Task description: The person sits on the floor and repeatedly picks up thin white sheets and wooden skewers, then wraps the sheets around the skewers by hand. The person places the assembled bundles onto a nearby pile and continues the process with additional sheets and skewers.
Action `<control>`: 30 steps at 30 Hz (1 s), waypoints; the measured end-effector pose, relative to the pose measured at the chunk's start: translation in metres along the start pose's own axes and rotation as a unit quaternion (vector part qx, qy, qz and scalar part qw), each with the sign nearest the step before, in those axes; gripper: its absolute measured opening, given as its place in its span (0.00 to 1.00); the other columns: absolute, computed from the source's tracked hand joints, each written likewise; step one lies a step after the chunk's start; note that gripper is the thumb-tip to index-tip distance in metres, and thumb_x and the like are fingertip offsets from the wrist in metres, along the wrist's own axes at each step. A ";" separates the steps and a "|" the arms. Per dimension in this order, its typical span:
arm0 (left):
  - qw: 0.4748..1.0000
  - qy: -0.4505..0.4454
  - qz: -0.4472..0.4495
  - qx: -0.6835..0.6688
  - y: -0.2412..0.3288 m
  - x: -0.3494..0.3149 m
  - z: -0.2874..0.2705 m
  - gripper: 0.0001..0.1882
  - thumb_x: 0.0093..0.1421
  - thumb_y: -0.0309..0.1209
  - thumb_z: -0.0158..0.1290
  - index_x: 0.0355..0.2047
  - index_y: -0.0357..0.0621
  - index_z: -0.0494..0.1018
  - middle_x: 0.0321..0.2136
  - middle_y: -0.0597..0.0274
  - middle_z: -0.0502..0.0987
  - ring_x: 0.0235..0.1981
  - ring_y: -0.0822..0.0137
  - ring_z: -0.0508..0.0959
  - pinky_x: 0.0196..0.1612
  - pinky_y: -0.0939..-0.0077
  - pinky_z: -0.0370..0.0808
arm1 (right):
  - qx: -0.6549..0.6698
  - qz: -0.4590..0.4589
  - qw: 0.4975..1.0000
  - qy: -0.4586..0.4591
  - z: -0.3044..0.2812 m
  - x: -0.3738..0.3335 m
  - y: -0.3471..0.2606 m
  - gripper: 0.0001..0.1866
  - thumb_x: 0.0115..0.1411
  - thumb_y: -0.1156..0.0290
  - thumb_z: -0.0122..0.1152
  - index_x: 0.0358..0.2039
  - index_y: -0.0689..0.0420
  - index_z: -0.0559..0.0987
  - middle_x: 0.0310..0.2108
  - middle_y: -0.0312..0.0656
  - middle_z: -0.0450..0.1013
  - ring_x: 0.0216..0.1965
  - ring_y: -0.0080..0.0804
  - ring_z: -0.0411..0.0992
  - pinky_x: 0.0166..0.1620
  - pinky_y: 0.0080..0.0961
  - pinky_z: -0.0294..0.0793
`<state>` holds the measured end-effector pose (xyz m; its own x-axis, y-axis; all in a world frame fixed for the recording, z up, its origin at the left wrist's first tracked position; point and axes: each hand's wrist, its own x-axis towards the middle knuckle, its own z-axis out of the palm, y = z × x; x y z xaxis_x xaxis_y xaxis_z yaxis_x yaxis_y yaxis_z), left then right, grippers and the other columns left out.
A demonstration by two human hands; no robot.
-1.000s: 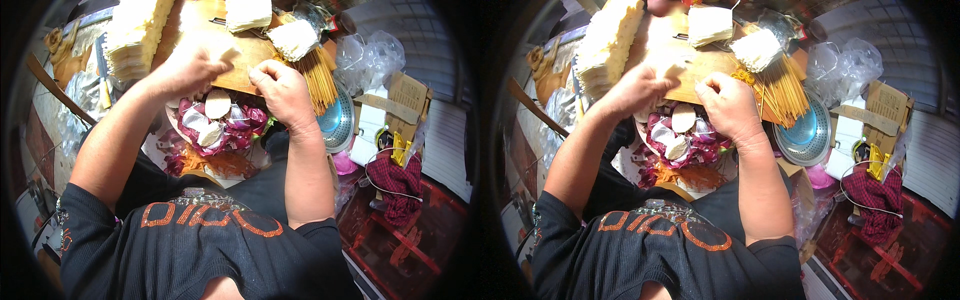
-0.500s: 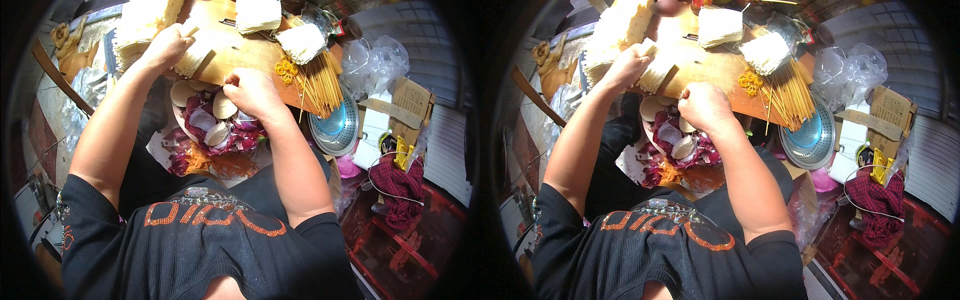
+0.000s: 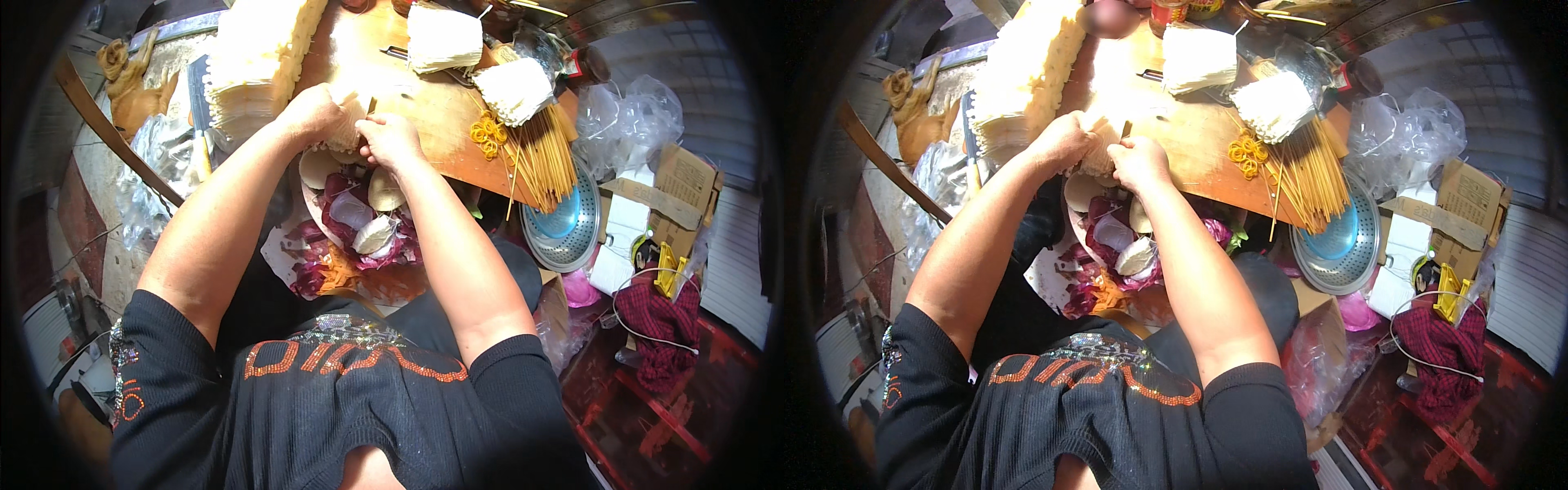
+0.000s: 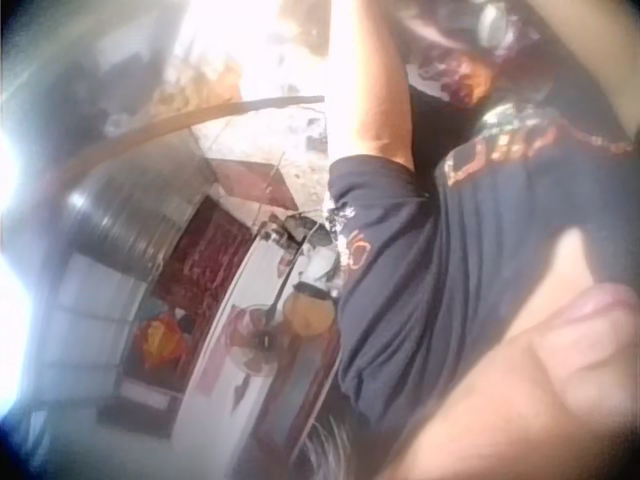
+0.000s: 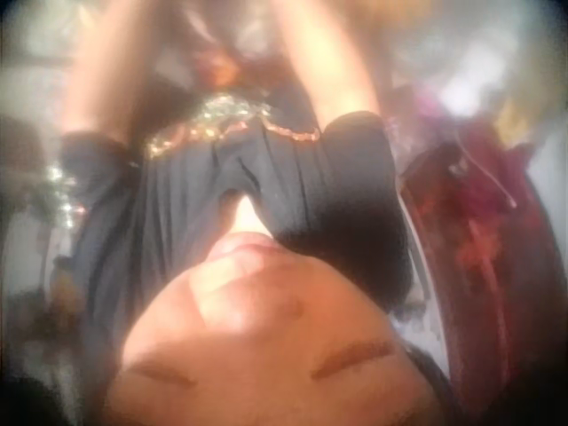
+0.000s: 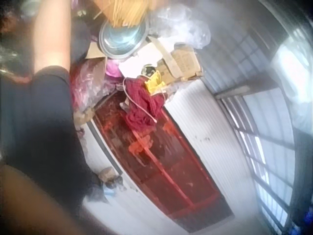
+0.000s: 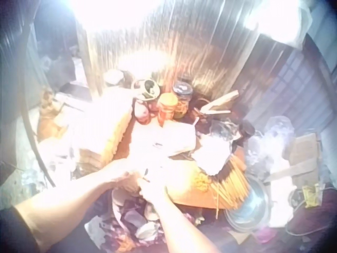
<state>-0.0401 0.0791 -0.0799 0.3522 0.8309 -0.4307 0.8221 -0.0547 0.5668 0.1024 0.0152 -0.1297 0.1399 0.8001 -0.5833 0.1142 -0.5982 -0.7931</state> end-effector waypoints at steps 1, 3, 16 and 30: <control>1.000 0.004 0.025 0.005 0.006 -0.004 -0.003 0.17 0.54 0.35 0.52 0.39 0.33 0.73 0.31 0.39 0.78 0.36 0.50 0.79 0.40 0.64 0.74 | 0.020 0.008 1.000 0.010 -0.001 0.000 0.000 0.13 0.54 0.66 0.61 0.32 0.63 0.80 0.17 0.40 0.74 0.16 0.25 0.71 0.22 0.24 0.71; 1.000 0.000 0.022 -0.011 0.008 -0.006 -0.003 0.18 0.54 0.35 0.53 0.39 0.33 0.73 0.32 0.39 0.78 0.36 0.50 0.79 0.40 0.64 0.74 | 0.018 0.017 1.000 0.015 -0.003 0.001 -0.001 0.11 0.55 0.67 0.61 0.30 0.63 0.80 0.17 0.38 0.73 0.16 0.24 0.70 0.19 0.23 0.69; 0.998 0.040 -0.002 -0.054 0.022 -0.004 0.015 0.20 0.52 0.40 0.59 0.32 0.29 0.76 0.27 0.39 0.78 0.31 0.51 0.80 0.37 0.62 0.76 | 0.027 0.014 0.999 -0.018 -0.030 -0.012 -0.008 0.09 0.55 0.65 0.61 0.23 0.56 0.77 0.17 0.33 0.71 0.17 0.19 0.67 0.20 0.18 0.66; 0.999 0.043 -0.004 -0.031 0.032 0.007 0.016 0.20 0.53 0.36 0.59 0.43 0.36 0.74 0.32 0.49 0.80 0.33 0.60 0.79 0.41 0.68 0.74 | 0.127 -0.029 0.989 -0.064 -0.073 -0.052 -0.041 0.07 0.54 0.68 0.62 0.24 0.57 0.75 0.17 0.32 0.68 0.15 0.18 0.65 0.18 0.17 0.65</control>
<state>-0.0042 0.0745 -0.0766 0.3042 0.8761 -0.3740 0.7940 -0.0162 0.6077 0.1619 -0.0052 -0.0546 0.0121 0.8412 -0.5406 -0.1339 -0.5344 -0.8345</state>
